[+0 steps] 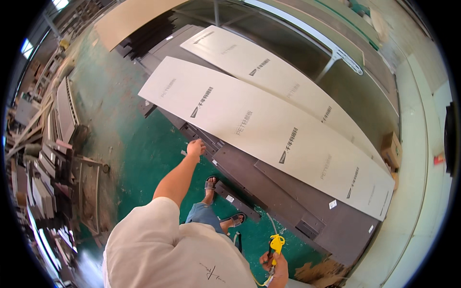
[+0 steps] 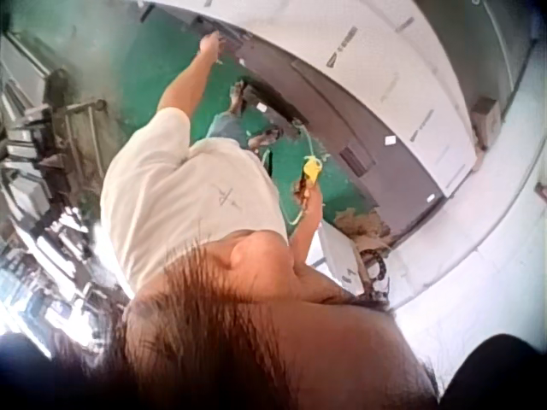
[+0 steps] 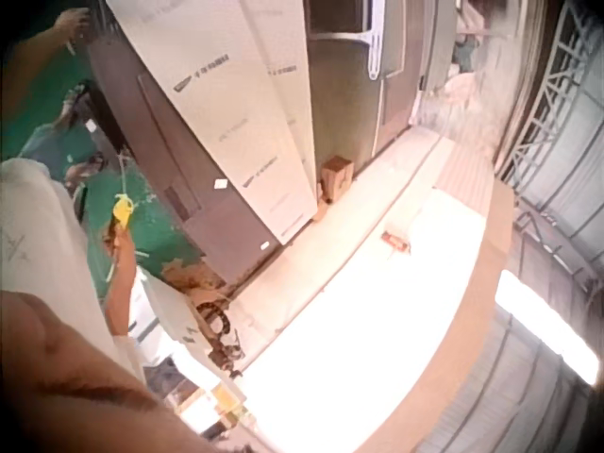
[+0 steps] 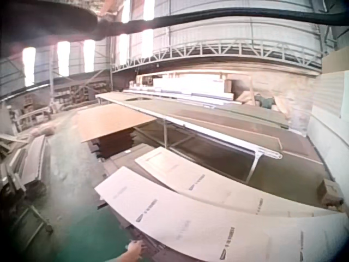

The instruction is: The person uses a yellow air blower to remove dust from large white panels in a workshop. They repeatedly pick up panels, blow air along the surfaces, and wipe them with a cloth. The person stacks the cleaned panels on a nearby rack.

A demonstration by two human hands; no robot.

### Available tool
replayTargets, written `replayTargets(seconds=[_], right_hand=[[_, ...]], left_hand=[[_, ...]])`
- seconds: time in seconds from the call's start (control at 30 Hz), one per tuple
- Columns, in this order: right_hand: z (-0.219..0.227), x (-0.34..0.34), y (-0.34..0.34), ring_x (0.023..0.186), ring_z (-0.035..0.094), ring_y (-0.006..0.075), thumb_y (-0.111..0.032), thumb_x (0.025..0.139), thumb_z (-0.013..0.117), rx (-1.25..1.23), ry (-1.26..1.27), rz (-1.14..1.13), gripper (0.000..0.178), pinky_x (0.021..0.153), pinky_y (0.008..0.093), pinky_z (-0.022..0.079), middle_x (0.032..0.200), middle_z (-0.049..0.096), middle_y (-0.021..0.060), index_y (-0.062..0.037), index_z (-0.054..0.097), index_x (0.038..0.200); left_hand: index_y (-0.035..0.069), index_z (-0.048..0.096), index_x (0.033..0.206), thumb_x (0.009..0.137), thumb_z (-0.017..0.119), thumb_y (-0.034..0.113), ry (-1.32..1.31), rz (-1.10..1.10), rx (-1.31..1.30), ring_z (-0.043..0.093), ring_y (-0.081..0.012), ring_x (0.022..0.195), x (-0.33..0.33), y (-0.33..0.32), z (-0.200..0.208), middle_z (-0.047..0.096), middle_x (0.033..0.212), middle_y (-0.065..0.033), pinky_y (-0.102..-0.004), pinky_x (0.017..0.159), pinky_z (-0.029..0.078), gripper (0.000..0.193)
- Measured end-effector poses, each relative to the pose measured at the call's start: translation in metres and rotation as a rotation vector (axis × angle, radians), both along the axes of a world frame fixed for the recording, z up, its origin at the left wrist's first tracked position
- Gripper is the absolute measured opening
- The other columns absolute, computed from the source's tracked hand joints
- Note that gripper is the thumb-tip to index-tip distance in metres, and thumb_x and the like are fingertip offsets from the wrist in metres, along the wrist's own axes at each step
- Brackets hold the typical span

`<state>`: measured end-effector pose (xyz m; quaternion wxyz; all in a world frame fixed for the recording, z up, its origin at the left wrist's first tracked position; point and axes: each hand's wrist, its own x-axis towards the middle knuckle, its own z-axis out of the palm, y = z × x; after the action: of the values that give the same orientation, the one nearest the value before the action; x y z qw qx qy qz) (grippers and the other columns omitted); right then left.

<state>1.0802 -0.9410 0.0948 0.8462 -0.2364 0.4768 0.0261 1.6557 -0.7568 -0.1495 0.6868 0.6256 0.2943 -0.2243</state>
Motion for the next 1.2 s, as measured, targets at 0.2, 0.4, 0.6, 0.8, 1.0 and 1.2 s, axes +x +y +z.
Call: replayTargets(seconds=[0.2, 0.4, 0.6, 0.8, 1.0, 1.2], right_hand=[[-0.007, 0.029, 0.017, 0.081, 0.062, 0.0265, -0.034, 0.092, 0.066, 0.016, 0.053, 0.039, 0.050, 0.049, 0.0306, 0.045, 0.090, 0.063, 0.0118, -0.0107, 0.050, 0.133], [0.042, 0.123, 0.056, 0.061, 0.054, 0.0149, -0.043, 0.091, 0.071, -0.235, 0.351, 0.091, 0.035, 0.052, 0.0280, 0.043, 0.074, 0.058, 0.0030, -0.0101, 0.061, 0.097], [0.009, 0.126, 0.057, 0.058, 0.052, 0.0128, -0.038, 0.093, 0.066, -0.281, 0.325, 0.239, 0.028, 0.050, 0.0280, 0.040, 0.066, 0.054, -0.0005, -0.0141, 0.058, 0.080], [-0.033, 0.142, 0.093, 0.084, 0.057, 0.0226, -0.030, 0.091, 0.063, -0.352, 0.292, 0.081, 0.029, 0.054, 0.0318, 0.049, 0.092, 0.059, 0.0076, -0.0143, 0.050, 0.112], [-0.010, 0.197, 0.092, 0.113, 0.066, 0.0360, -0.013, 0.083, 0.061, -0.171, 0.077, -0.045, 0.067, 0.055, 0.0320, 0.058, 0.120, 0.065, 0.0180, -0.0138, 0.042, 0.147], [-0.021, 0.192, 0.059, 0.125, 0.060, 0.0374, -0.002, 0.083, 0.056, -0.121, -0.050, -0.130, 0.069, 0.064, 0.0421, 0.064, 0.134, 0.061, 0.0192, -0.0127, 0.040, 0.149]], left_hand=[[0.001, 0.058, 0.132, 0.102, 0.059, 0.036, 0.046, -0.083, -0.310, 0.068, -0.0248, 0.103, 0.056, -0.011, 0.000, 0.065, 0.126, -0.0137, -0.0354, 0.081, 0.058, 0.046], [0.002, 0.062, 0.120, 0.103, 0.056, 0.038, 0.260, 0.018, -0.240, 0.067, -0.0277, 0.095, 0.042, -0.066, -0.012, 0.068, 0.108, -0.0122, -0.0424, 0.081, 0.056, 0.041], [-0.006, 0.048, 0.138, 0.092, 0.074, 0.041, 0.311, 0.228, -0.070, 0.056, -0.0403, 0.128, 0.013, -0.140, -0.035, 0.056, 0.140, -0.0238, -0.0495, 0.099, 0.052, 0.071], [-0.007, 0.057, 0.131, 0.089, 0.076, 0.047, 0.257, 0.018, 0.003, 0.063, -0.0299, 0.118, -0.004, -0.143, -0.017, 0.063, 0.132, -0.0209, -0.0425, 0.096, 0.053, 0.071], [-0.005, 0.057, 0.125, 0.088, 0.079, 0.045, 0.202, -0.066, 0.028, 0.069, -0.0329, 0.100, -0.015, -0.116, -0.027, 0.068, 0.117, -0.0208, -0.0469, 0.085, 0.057, 0.066], [-0.005, 0.040, 0.138, 0.097, 0.071, 0.031, 0.249, 0.007, -0.333, 0.066, -0.0365, 0.109, -0.053, -0.030, -0.015, 0.059, 0.126, -0.0230, -0.0491, 0.086, 0.062, 0.063]])
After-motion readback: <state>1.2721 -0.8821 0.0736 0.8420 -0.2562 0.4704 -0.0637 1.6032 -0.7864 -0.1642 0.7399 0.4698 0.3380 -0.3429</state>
